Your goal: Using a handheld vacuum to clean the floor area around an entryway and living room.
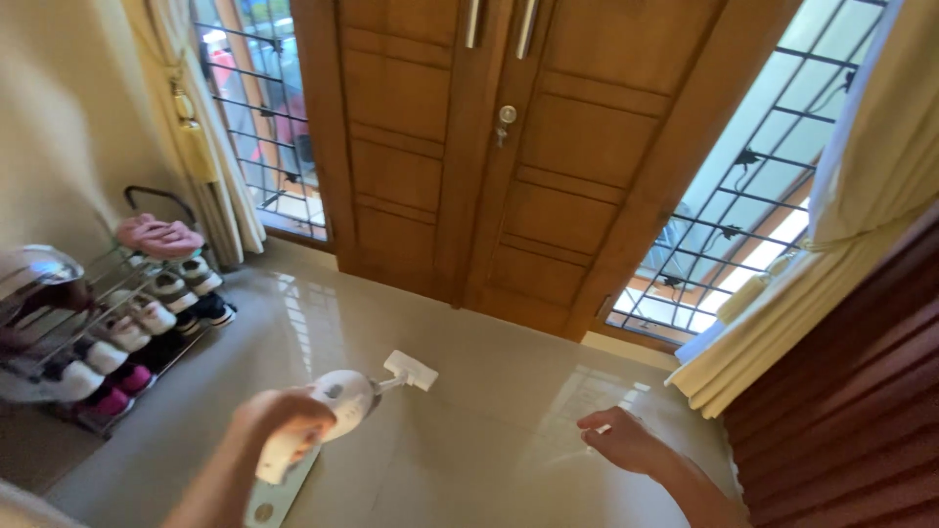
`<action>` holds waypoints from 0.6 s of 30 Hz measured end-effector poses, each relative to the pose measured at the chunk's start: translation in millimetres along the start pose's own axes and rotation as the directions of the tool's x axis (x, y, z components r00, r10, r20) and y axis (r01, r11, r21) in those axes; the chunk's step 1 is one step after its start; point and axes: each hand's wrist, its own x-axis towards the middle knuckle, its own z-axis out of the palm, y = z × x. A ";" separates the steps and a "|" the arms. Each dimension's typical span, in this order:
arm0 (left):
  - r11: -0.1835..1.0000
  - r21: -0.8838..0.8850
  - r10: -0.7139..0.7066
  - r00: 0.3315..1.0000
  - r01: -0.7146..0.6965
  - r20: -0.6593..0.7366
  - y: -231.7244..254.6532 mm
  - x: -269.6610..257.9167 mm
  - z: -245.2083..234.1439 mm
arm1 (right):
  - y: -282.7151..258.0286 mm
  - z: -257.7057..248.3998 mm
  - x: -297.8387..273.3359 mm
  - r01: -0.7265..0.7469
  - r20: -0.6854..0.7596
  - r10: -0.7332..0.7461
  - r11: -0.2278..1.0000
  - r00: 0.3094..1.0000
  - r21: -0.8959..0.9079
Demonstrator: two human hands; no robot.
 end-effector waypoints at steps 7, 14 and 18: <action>0.990 -0.026 0.139 0.990 -0.139 -0.002 57.1 152.0 30.3 | 5.4 -22.7 19.9 -0.089 -0.025 0.089 0.996 0.996 0.011; 0.987 -0.091 0.135 0.991 -0.133 0.010 121.6 166.7 14.2 | -21.8 -48.2 68.5 -0.203 -0.026 0.205 0.977 0.978 0.061; 0.983 -0.130 0.118 0.991 -0.125 -0.065 137.9 214.8 20.0 | -55.0 -43.8 99.4 -0.238 -0.021 0.241 0.969 0.970 0.071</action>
